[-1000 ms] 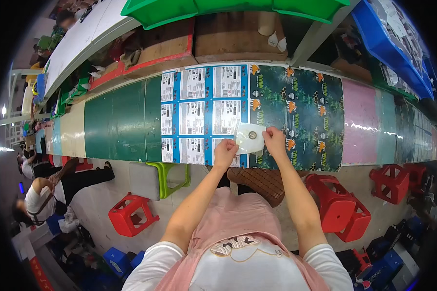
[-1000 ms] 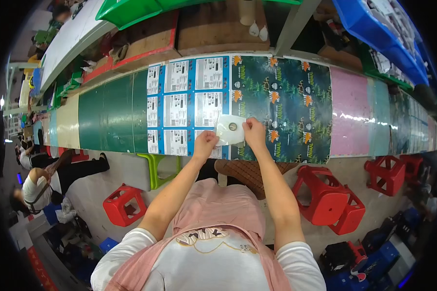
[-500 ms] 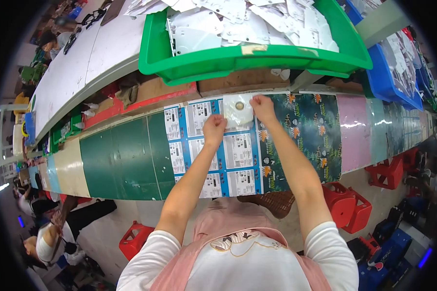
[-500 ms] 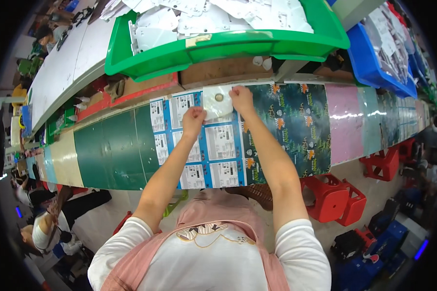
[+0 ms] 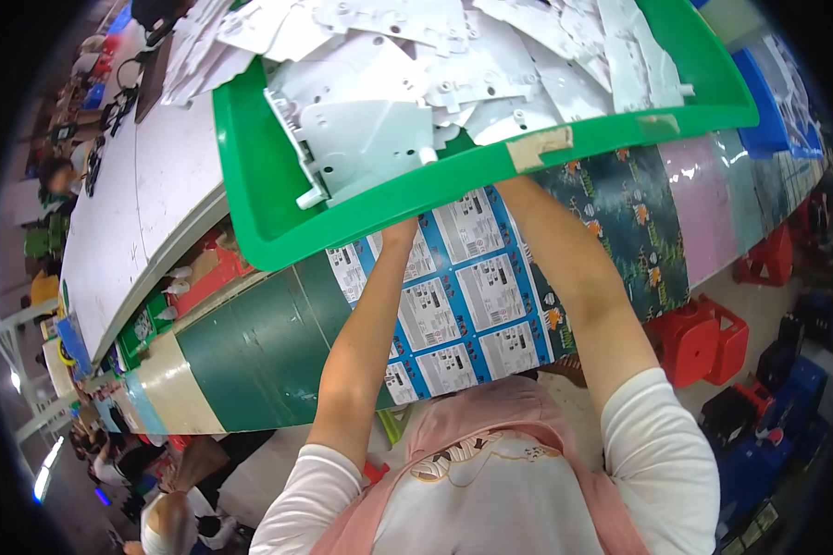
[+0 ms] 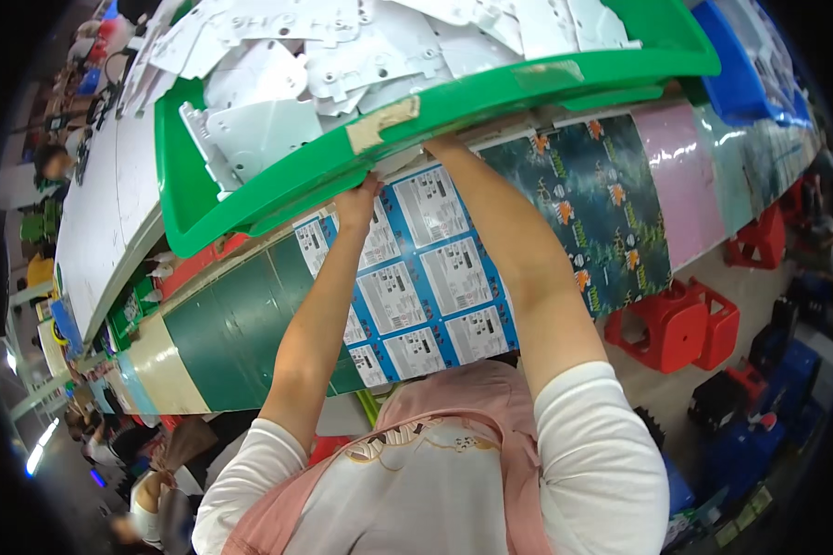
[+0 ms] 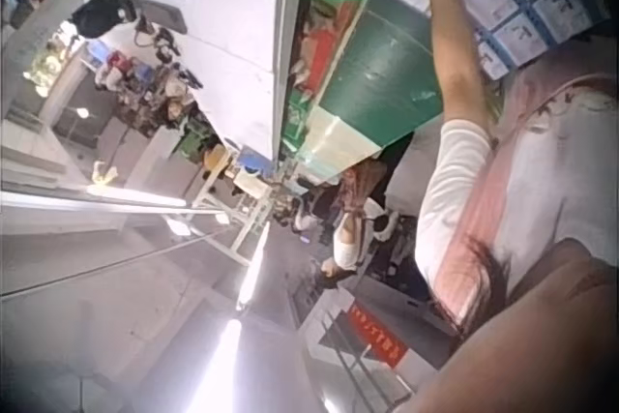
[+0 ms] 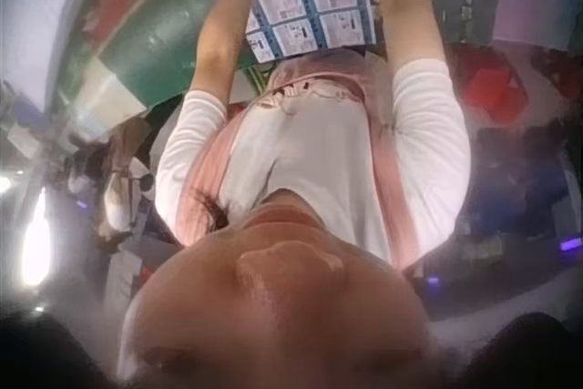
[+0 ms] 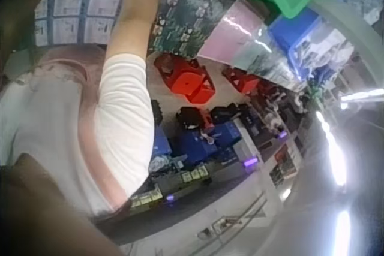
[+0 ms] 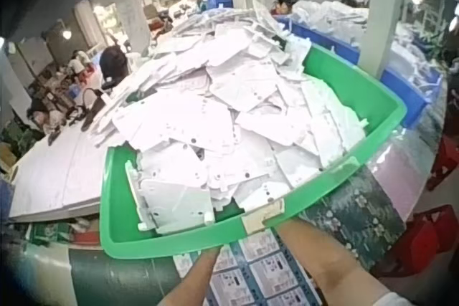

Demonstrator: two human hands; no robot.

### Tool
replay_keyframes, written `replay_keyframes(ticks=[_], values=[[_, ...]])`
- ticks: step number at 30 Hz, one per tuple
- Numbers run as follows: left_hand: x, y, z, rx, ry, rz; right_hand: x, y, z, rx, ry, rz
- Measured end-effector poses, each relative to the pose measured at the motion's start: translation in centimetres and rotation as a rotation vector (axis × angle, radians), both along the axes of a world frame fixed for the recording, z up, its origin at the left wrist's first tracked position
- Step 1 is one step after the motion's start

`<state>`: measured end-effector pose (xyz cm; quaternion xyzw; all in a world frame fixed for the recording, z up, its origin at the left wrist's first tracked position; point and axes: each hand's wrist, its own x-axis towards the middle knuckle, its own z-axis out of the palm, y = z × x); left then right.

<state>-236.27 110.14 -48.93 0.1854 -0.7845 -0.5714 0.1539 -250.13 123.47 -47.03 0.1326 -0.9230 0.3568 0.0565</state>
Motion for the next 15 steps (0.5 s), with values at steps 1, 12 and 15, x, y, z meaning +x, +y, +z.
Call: replay_keyframes(ticks=[1, 12, 15], values=[[0.1, -0.2, -0.2, -0.035, 0.0, -0.014, -0.3, -0.2, -0.1, 0.023, 0.039, -0.01], [6.9, 2.7, 6.1, 0.026, -0.088, 0.058, 3.5, 1.1, 0.4, -0.116, 0.283, -0.109], [13.9, 3.7, 6.9, -0.109, -0.187, -0.061, 12.0, 2.8, 4.7, -0.417, 0.018, -0.129]])
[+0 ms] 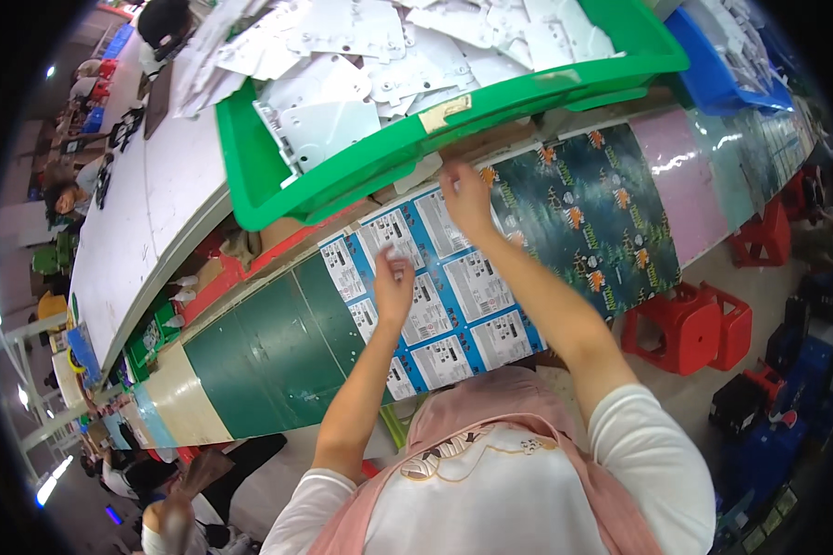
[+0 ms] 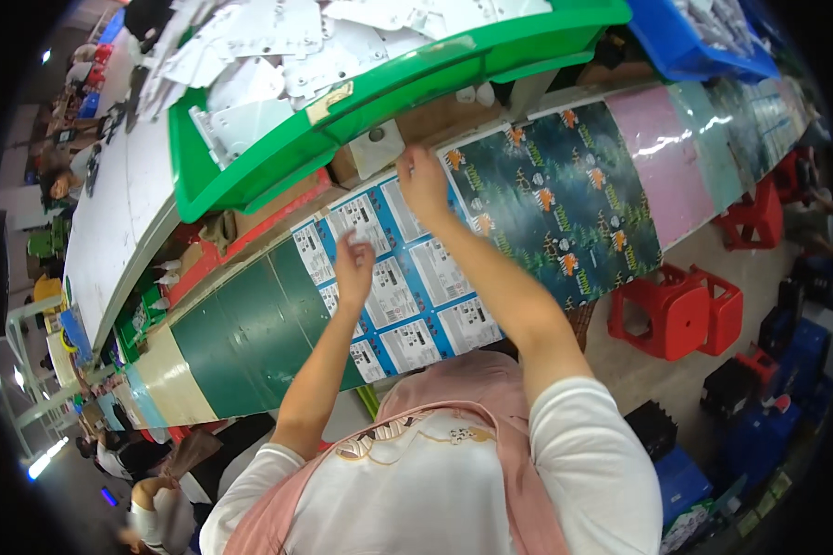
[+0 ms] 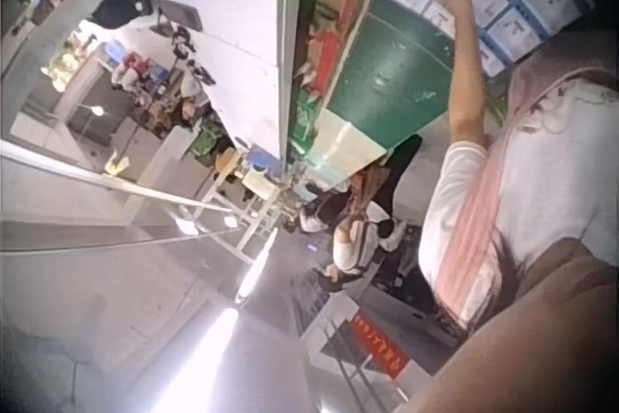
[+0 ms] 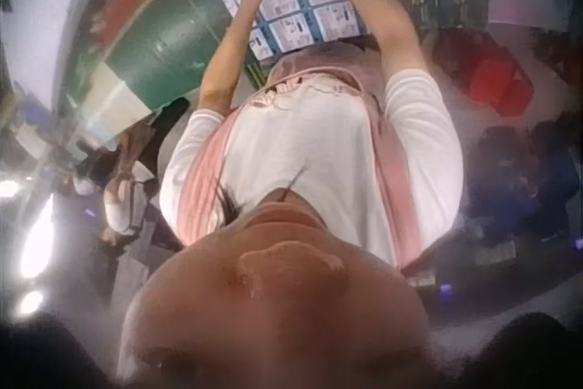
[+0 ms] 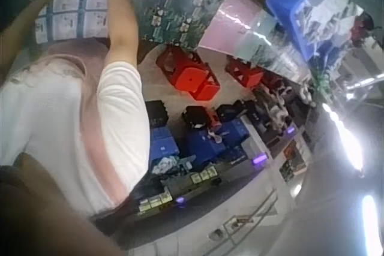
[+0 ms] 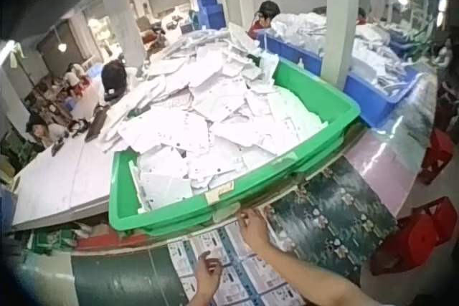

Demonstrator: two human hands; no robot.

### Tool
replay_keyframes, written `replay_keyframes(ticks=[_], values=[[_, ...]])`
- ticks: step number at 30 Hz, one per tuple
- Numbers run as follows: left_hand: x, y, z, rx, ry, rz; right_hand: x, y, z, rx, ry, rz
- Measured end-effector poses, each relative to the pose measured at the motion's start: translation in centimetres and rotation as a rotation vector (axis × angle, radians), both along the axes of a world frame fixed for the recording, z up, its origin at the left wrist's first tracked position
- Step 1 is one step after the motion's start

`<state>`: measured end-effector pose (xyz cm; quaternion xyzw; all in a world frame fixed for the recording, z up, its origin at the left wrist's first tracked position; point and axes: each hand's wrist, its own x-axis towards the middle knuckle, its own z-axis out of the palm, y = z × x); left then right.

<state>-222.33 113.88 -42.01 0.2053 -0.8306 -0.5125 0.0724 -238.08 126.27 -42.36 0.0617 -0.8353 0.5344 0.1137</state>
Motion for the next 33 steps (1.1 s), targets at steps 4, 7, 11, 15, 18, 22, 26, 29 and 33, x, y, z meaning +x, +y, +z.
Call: replay_keyframes(ticks=[4, 7, 11, 15, 18, 22, 26, 29, 33], values=[[10.2, 3.5, 0.1, -0.033, -0.12, -0.088, 14.5, 5.5, -1.0, 0.093, -0.201, 0.267], [16.7, 6.6, -0.5, -0.007, -0.189, -0.127, 21.2, 9.1, -2.1, 0.072, -0.311, 0.479], [21.5, 10.2, -1.9, 0.115, -0.273, -0.051, 20.0, 10.8, -4.2, 0.108, -0.382, 0.575], [18.6, 11.4, -1.8, 0.11, -0.159, 0.073, 10.6, 9.3, -4.8, -0.101, -0.605, 0.406], [13.9, 9.6, 0.5, 0.108, -0.096, 0.028, 5.7, 7.9, -2.8, -0.299, -0.8, 0.314], [5.5, 5.1, 1.3, -0.106, 0.014, -0.032, 1.4, 5.0, -2.5, -0.499, -0.909, 0.155], [-3.4, 0.9, -0.2, -0.43, 0.158, -0.145, -0.8, 2.0, -3.2, -0.569, -0.923, 0.057], [-8.2, -0.4, -0.5, -0.47, 0.04, -0.218, -1.2, 0.5, -3.7, -0.596, -0.916, -0.006], [-10.5, -1.4, -0.9, -0.526, -0.112, -0.273, -1.8, -1.0, -4.1, -0.612, -0.864, -0.04]])
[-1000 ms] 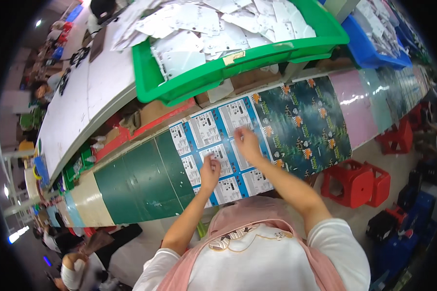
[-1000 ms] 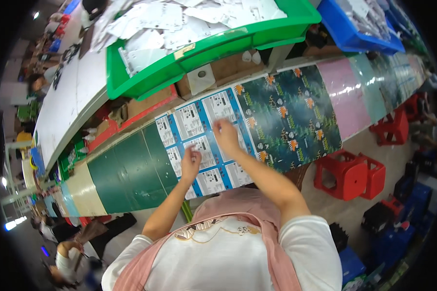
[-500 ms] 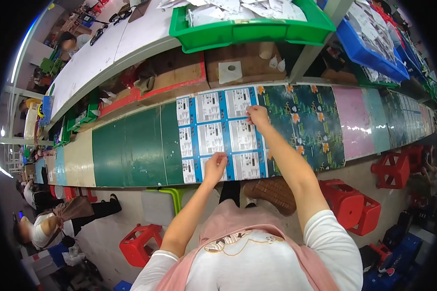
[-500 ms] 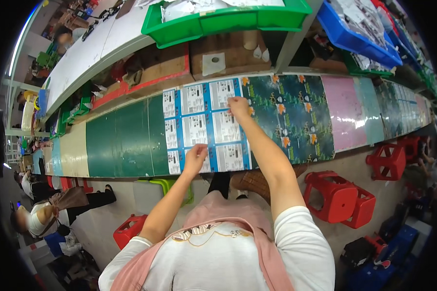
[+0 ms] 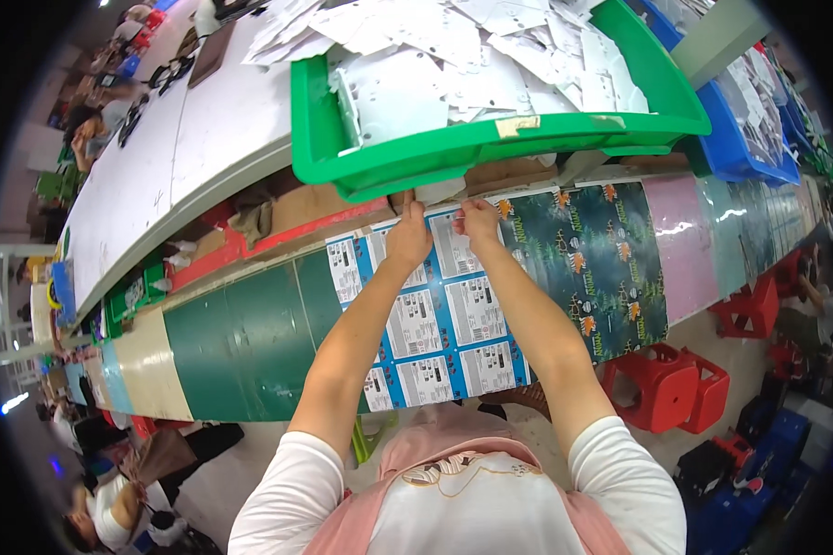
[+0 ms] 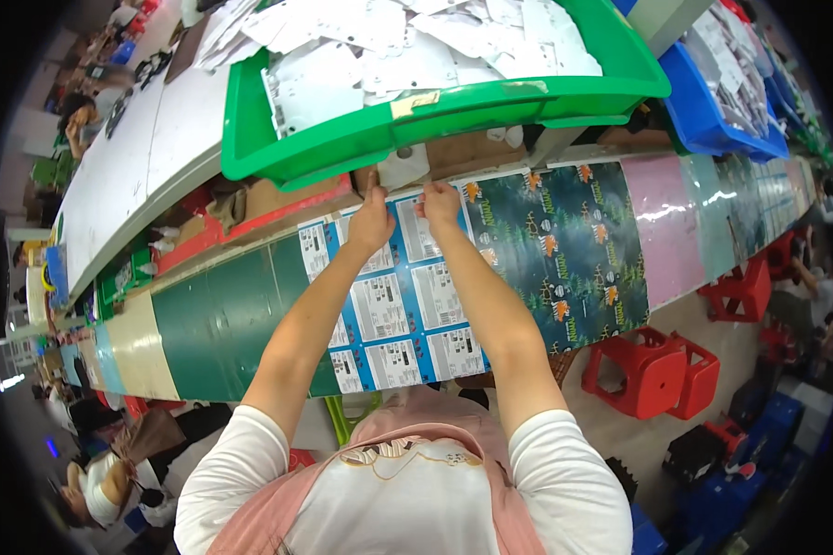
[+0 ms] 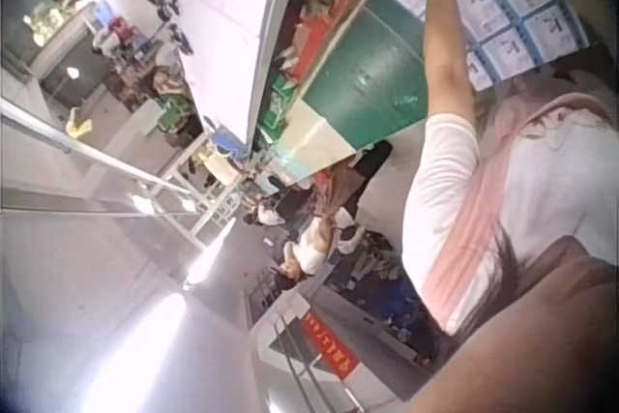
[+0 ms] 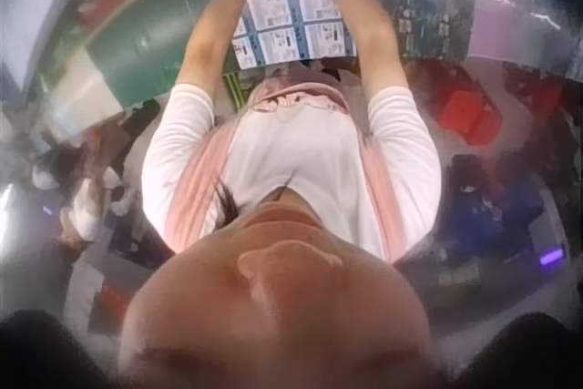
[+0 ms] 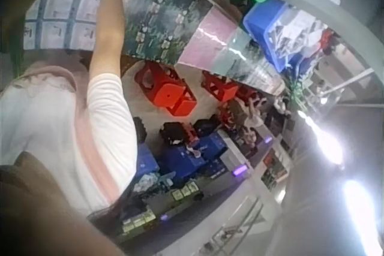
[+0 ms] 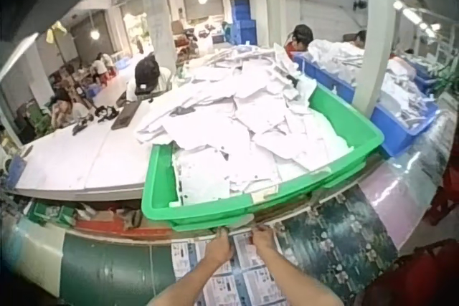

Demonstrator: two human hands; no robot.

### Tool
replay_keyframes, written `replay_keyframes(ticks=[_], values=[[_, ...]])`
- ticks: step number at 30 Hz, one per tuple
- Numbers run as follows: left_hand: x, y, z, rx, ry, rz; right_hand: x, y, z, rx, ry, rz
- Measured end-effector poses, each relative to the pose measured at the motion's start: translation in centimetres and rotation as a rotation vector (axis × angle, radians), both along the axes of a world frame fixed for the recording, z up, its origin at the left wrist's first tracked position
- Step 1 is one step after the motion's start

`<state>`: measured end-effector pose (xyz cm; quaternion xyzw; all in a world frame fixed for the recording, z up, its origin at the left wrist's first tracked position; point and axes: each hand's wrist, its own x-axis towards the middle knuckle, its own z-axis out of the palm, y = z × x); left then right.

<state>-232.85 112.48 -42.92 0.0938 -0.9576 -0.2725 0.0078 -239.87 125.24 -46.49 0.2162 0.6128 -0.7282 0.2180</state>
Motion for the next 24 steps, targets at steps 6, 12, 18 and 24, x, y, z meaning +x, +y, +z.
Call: replay_keyframes(ticks=[6, 12, 18, 24], values=[[-0.9, -0.7, -1.1, -0.036, 0.142, -0.049, -0.6, -0.6, -0.9, 0.163, 0.121, -0.154], [-2.9, -1.8, -3.1, -0.241, 0.318, -0.131, -0.5, -0.9, 0.4, 0.036, 0.012, -0.113], [-4.2, -2.9, -3.9, -0.292, 0.413, -0.176, -1.6, -1.2, 0.0, 0.076, 0.146, -0.091], [-5.0, -3.0, -3.0, -0.143, 0.409, -0.111, -2.8, -1.5, -0.2, 0.108, 0.151, -0.137]])
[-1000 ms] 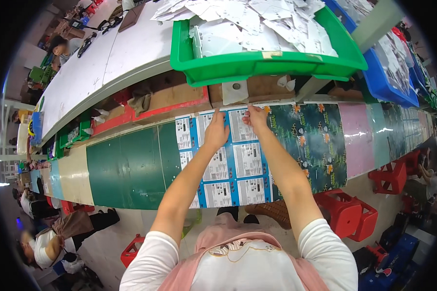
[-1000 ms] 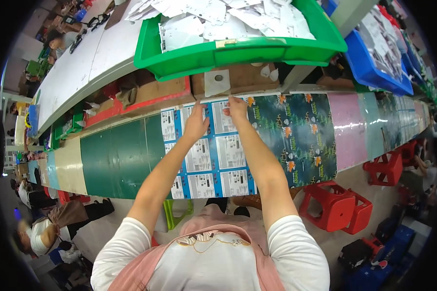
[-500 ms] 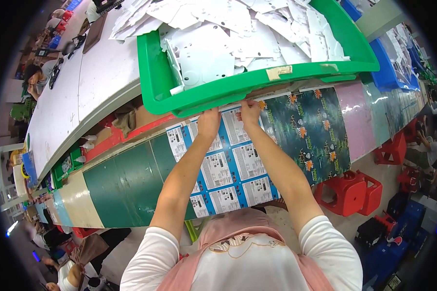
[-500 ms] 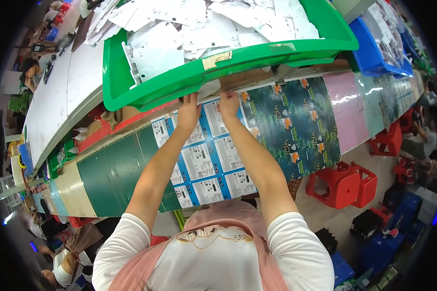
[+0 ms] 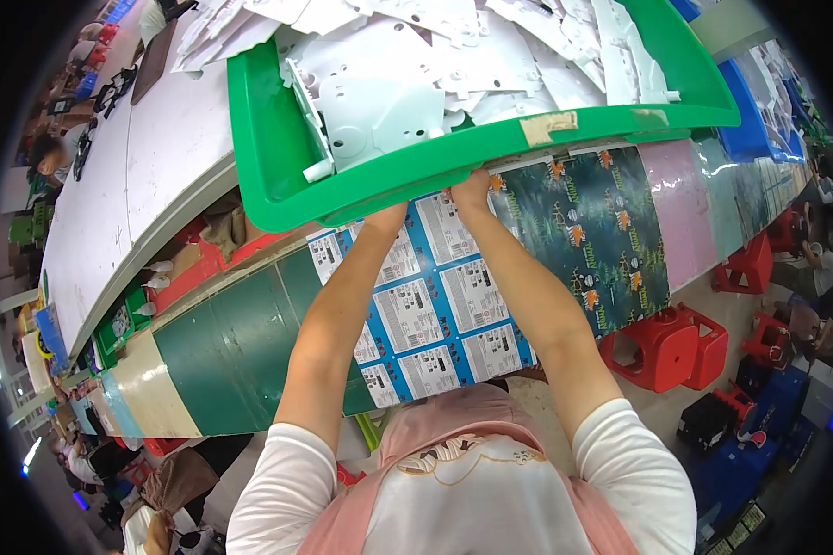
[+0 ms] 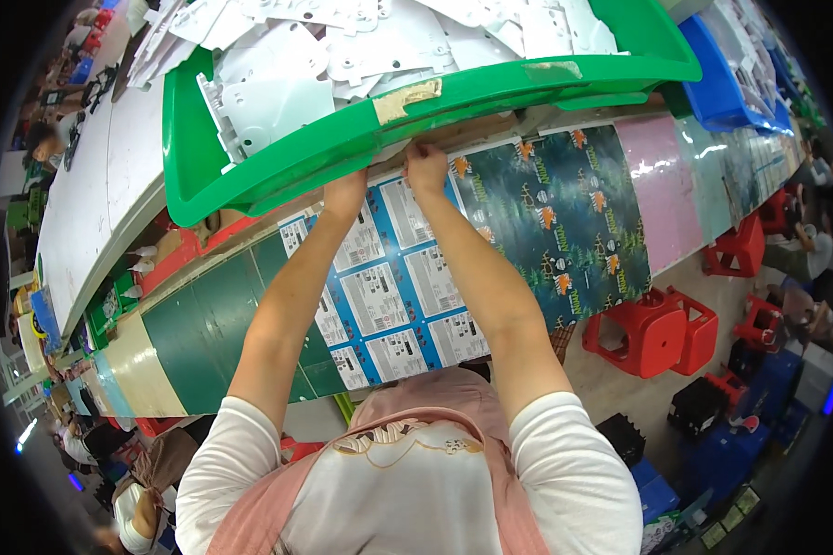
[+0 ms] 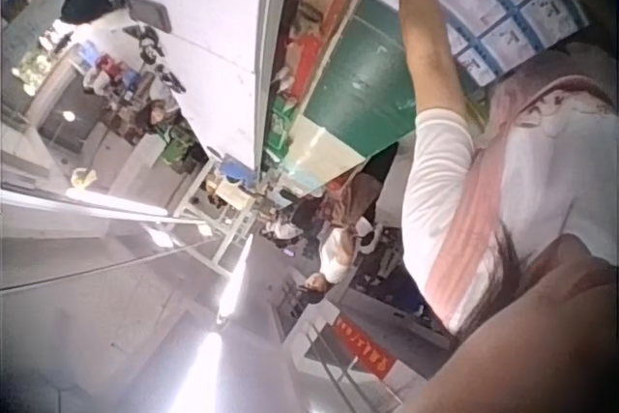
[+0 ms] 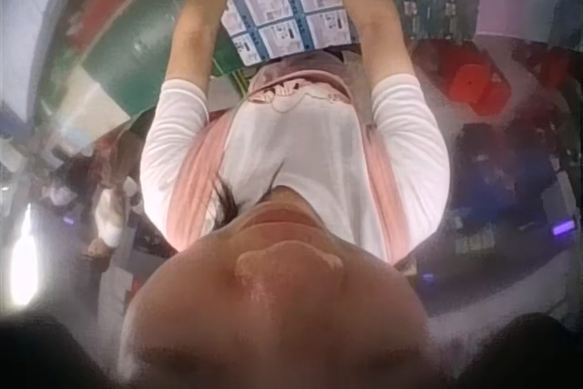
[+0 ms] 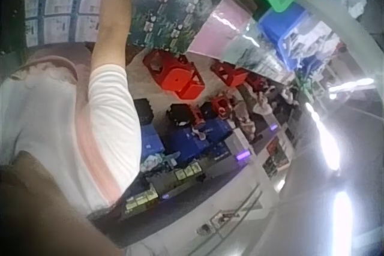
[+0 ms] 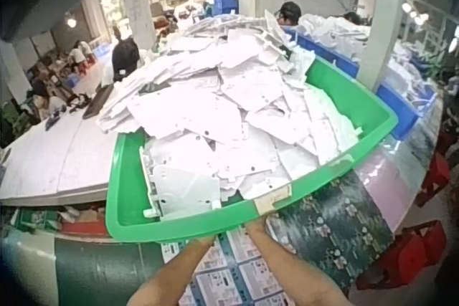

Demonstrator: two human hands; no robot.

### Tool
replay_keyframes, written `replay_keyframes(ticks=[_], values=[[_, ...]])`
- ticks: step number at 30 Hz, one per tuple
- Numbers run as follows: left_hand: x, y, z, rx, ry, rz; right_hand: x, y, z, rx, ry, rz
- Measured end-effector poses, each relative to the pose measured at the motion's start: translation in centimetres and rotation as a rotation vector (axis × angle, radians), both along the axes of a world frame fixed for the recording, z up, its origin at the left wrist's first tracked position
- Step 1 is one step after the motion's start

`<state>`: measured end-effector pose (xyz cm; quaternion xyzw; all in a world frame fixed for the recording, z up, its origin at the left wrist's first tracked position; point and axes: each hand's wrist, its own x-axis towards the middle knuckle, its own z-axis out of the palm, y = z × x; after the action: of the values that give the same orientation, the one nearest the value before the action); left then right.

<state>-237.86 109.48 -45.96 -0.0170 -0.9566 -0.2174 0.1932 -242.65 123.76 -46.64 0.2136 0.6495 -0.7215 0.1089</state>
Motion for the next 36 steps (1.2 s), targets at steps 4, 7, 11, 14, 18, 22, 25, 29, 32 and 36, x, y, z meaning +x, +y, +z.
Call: replay_keyframes(ticks=[4, 7, 11, 14, 18, 22, 25, 29, 32, 36], values=[[-0.6, -0.5, -0.1, 0.07, -0.022, 0.012, -0.2, -0.3, -0.9, 0.041, -0.006, 0.005], [-0.4, -0.4, 0.4, 0.0, 0.002, 0.003, -0.4, -0.3, -1.6, 0.205, 0.01, 0.045], [0.1, -0.2, 0.1, -0.109, -0.024, -0.047, -1.1, -0.1, -3.4, 0.449, 0.126, 0.044], [0.7, 0.0, 0.8, -0.187, -0.014, -0.063, -0.6, -0.3, -0.8, 0.703, 0.243, 0.084], [1.2, 0.3, -0.1, -0.261, -0.076, -0.04, -0.2, -0.2, 1.1, 0.805, 0.085, 0.12], [1.5, 0.2, 0.6, -0.253, -0.224, -0.033, 0.3, 0.5, 2.9, 0.862, 0.033, 0.182], [2.0, -0.2, 0.9, -0.176, -0.221, 0.024, 0.4, 1.2, 1.9, 0.692, 0.024, 0.234], [1.4, 0.1, 0.7, -0.102, -0.222, 0.038, 1.6, 3.0, -2.5, 0.453, 0.024, 0.068], [0.8, -0.5, -1.4, -0.37, -0.122, -0.054, 6.9, 4.8, -4.4, 0.385, 0.022, 0.098], [2.0, -0.1, -3.0, -0.456, -0.483, 0.09, 19.7, 7.3, -7.9, 0.613, 0.249, 0.178]])
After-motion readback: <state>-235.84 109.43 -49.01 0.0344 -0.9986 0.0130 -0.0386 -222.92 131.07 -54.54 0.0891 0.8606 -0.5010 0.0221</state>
